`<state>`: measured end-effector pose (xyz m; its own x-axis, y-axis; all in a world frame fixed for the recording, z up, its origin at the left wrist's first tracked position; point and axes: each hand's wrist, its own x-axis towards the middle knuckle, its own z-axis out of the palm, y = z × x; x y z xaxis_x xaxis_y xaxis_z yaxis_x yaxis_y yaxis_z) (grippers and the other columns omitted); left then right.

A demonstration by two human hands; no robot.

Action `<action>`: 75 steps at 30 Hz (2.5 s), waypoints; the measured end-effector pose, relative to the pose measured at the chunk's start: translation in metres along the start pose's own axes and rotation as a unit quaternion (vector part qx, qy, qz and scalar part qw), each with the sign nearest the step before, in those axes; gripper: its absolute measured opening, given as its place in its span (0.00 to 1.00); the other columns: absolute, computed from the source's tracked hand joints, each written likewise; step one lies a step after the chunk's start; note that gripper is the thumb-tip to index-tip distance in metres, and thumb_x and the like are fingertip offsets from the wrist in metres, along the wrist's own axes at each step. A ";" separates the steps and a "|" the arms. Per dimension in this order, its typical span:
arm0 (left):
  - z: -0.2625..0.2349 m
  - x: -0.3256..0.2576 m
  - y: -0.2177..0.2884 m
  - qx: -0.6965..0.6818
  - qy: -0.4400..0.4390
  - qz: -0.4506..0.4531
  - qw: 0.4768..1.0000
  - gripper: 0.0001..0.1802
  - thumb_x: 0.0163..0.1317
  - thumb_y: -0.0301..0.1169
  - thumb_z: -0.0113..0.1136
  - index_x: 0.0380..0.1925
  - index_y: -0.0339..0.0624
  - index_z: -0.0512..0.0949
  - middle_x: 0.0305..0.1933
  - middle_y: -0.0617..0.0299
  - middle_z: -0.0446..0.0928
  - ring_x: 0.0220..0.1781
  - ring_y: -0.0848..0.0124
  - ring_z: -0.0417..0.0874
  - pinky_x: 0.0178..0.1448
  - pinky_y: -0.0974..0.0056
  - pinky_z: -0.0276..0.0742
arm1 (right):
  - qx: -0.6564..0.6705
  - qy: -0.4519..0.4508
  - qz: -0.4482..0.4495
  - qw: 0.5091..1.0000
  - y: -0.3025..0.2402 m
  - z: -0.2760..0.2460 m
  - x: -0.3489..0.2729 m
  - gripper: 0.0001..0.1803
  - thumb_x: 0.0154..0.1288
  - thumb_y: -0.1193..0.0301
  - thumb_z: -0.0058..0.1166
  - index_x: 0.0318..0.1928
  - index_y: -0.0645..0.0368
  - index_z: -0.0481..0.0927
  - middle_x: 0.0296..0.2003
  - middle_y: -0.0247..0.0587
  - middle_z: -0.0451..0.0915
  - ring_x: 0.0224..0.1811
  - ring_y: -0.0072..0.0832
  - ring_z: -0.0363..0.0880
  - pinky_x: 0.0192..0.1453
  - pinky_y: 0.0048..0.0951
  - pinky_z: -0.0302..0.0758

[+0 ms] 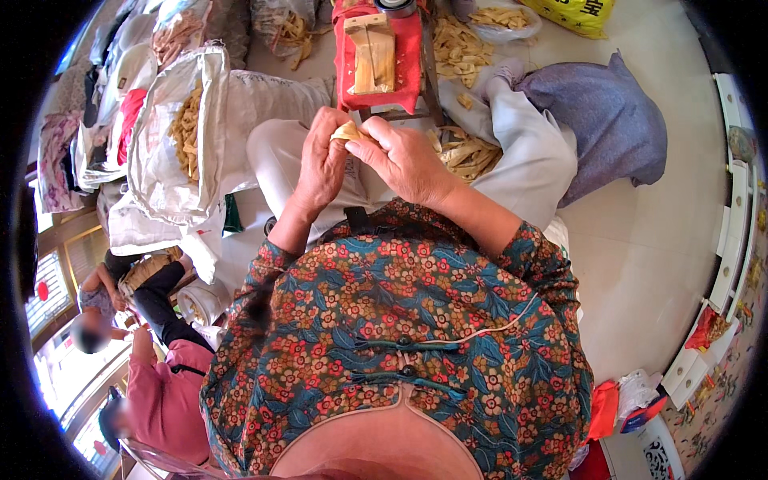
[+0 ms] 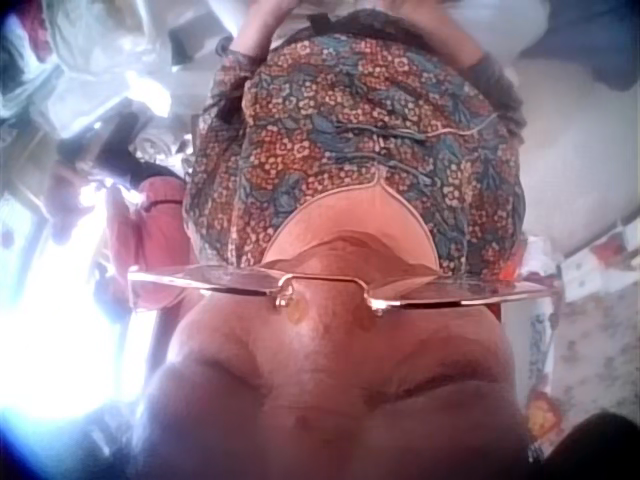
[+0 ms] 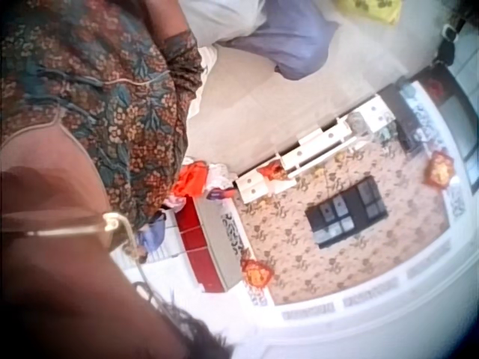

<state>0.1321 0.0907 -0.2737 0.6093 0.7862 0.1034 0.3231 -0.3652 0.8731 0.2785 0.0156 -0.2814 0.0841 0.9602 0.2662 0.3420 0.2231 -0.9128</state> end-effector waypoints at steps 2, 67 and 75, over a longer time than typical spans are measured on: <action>0.002 -0.004 0.002 -0.159 -0.035 -0.111 0.980 0.09 0.59 0.24 0.45 0.39 0.36 0.73 0.40 0.59 0.73 0.45 0.70 0.74 0.51 0.65 0.70 | -0.107 0.034 -0.060 0.992 -0.002 -0.006 0.003 0.12 0.64 0.64 0.53 0.36 0.60 0.74 0.24 0.46 0.77 0.23 0.43 0.76 0.26 0.31 0.72; -0.005 0.080 -0.050 -0.049 -0.003 -0.043 0.998 0.11 0.65 0.34 0.52 0.43 0.40 0.73 0.28 0.63 0.74 0.30 0.74 0.74 0.38 0.69 0.71 | 0.026 0.081 0.141 0.986 0.054 -0.032 0.070 0.15 0.62 0.64 0.54 0.26 0.65 0.79 0.14 0.31 0.69 0.19 0.15 0.63 0.23 0.25 0.62; 0.000 0.091 -0.047 0.157 0.011 -0.116 0.981 0.13 0.61 0.34 0.57 0.40 0.36 0.73 0.26 0.56 0.75 0.33 0.71 0.76 0.42 0.65 0.72 | -0.168 0.070 0.141 0.973 0.080 -0.030 0.078 0.17 0.61 0.61 0.50 0.27 0.65 0.77 0.18 0.49 0.73 0.22 0.38 0.74 0.29 0.36 0.69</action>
<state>0.1728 0.1794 -0.3052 0.4784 0.8755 -0.0679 0.6604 -0.3077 0.6850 0.3402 0.1028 -0.3242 0.3369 0.9380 0.0811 0.5719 -0.1355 -0.8090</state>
